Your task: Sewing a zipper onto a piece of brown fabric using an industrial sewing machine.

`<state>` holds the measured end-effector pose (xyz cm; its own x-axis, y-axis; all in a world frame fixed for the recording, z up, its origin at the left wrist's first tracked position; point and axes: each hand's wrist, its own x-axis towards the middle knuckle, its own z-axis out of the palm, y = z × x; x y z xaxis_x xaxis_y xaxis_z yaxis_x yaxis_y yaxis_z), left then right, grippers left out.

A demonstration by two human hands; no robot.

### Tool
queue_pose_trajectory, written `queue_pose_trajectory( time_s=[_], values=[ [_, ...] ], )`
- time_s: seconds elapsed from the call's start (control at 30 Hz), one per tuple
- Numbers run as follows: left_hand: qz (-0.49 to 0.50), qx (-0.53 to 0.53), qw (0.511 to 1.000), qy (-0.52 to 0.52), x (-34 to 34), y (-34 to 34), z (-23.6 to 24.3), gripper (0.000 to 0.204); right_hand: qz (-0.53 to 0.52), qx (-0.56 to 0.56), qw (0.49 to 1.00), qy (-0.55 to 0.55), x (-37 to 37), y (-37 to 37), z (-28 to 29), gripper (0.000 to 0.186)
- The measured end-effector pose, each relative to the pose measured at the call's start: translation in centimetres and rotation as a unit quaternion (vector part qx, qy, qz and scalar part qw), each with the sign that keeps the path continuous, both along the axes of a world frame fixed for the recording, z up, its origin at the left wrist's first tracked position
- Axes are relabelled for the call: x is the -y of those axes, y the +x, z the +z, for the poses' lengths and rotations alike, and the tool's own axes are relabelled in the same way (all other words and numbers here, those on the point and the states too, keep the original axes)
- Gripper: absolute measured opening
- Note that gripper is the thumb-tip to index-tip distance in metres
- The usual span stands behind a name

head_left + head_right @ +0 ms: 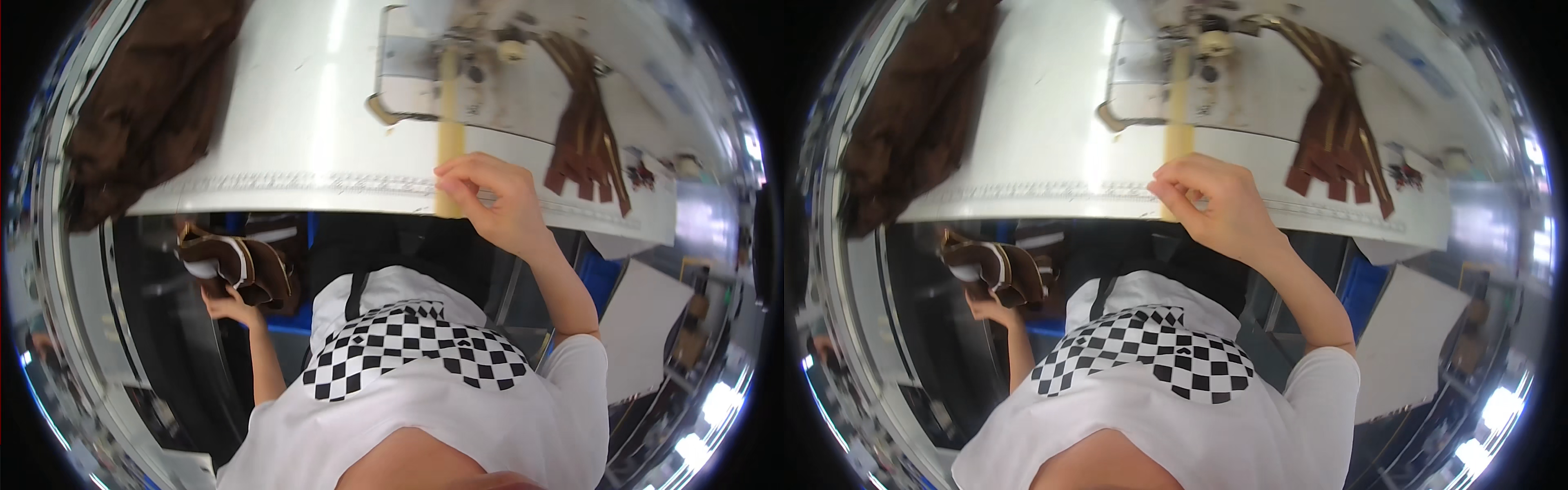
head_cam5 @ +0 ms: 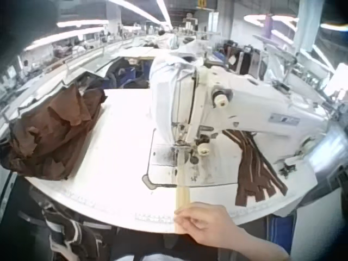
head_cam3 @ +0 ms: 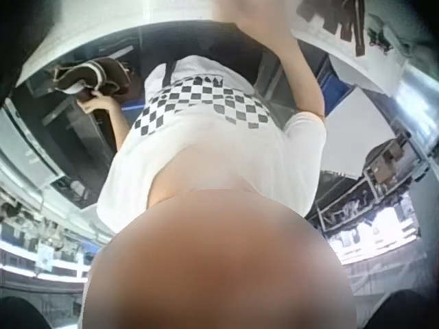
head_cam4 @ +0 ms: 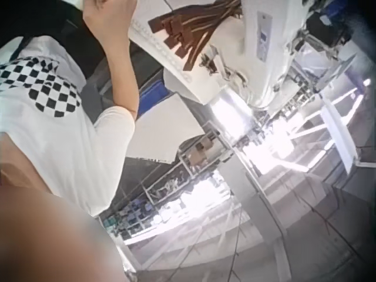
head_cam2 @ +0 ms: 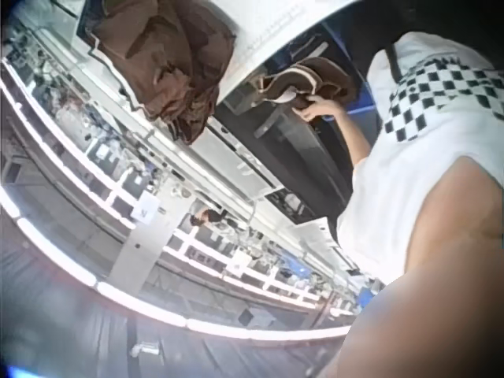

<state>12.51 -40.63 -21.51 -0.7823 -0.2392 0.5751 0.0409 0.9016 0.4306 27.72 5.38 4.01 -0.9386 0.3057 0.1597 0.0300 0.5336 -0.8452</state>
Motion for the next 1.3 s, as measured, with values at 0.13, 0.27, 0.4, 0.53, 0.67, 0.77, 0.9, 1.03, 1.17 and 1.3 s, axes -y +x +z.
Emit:
queue_pose_trajectory(
  time_s=[0.13, 0.27, 0.4, 0.53, 0.67, 0.77, 0.9, 1.03, 1.17, 1.3],
  values=[
    [-0.151, 0.031, 0.983, 0.098, -2.9, -1.1, 4.3, 0.044, -0.419, 0.030, 0.882, 0.213, -7.3, 4.0, 0.2, 0.019],
    [-0.586, -0.002, 0.790, 0.184, -17.3, -1.0, 18.6, 0.024, -0.405, 0.221, 0.827, 0.320, -10.5, 6.2, -0.4, 0.037],
    [-0.793, 0.159, 0.559, 0.184, -30.7, 1.5, 25.1, 0.029, -0.402, 0.201, 0.865, 0.221, -13.0, 7.1, -0.7, 0.025],
    [-0.799, 0.160, 0.573, 0.090, -44.1, 3.8, 22.4, 0.020, -0.432, 0.147, 0.871, 0.180, -13.3, 7.4, 1.2, 0.022],
    [-0.711, 0.095, 0.696, 0.006, -52.4, 7.5, 20.8, 0.018, -0.368, 0.080, 0.881, 0.287, -13.4, 7.4, 1.2, 0.011],
    [-0.707, 0.180, 0.684, -0.029, -54.8, 7.7, 20.6, 0.021, -0.296, 0.040, 0.929, 0.220, -12.6, 5.7, 0.6, 0.007],
    [-0.723, 0.320, 0.611, -0.026, -54.1, 4.5, 21.5, 0.024, -0.289, 0.089, 0.916, 0.264, -12.8, 5.5, -0.8, 0.015],
    [-0.692, 0.468, 0.549, 0.018, -52.7, 2.3, 23.9, 0.022, -0.279, 0.149, 0.856, 0.408, -12.4, 6.6, -1.0, 0.029],
    [-0.651, 0.578, 0.433, 0.234, -52.7, 2.6, 22.7, 0.018, -0.304, 0.087, 0.915, 0.252, -11.6, 4.0, -0.3, 0.031],
    [-0.594, 0.607, 0.442, 0.289, -52.7, 3.8, 22.3, 0.016, -0.331, 0.076, 0.940, 0.039, -12.9, 4.2, -1.2, 0.030]
  ],
)
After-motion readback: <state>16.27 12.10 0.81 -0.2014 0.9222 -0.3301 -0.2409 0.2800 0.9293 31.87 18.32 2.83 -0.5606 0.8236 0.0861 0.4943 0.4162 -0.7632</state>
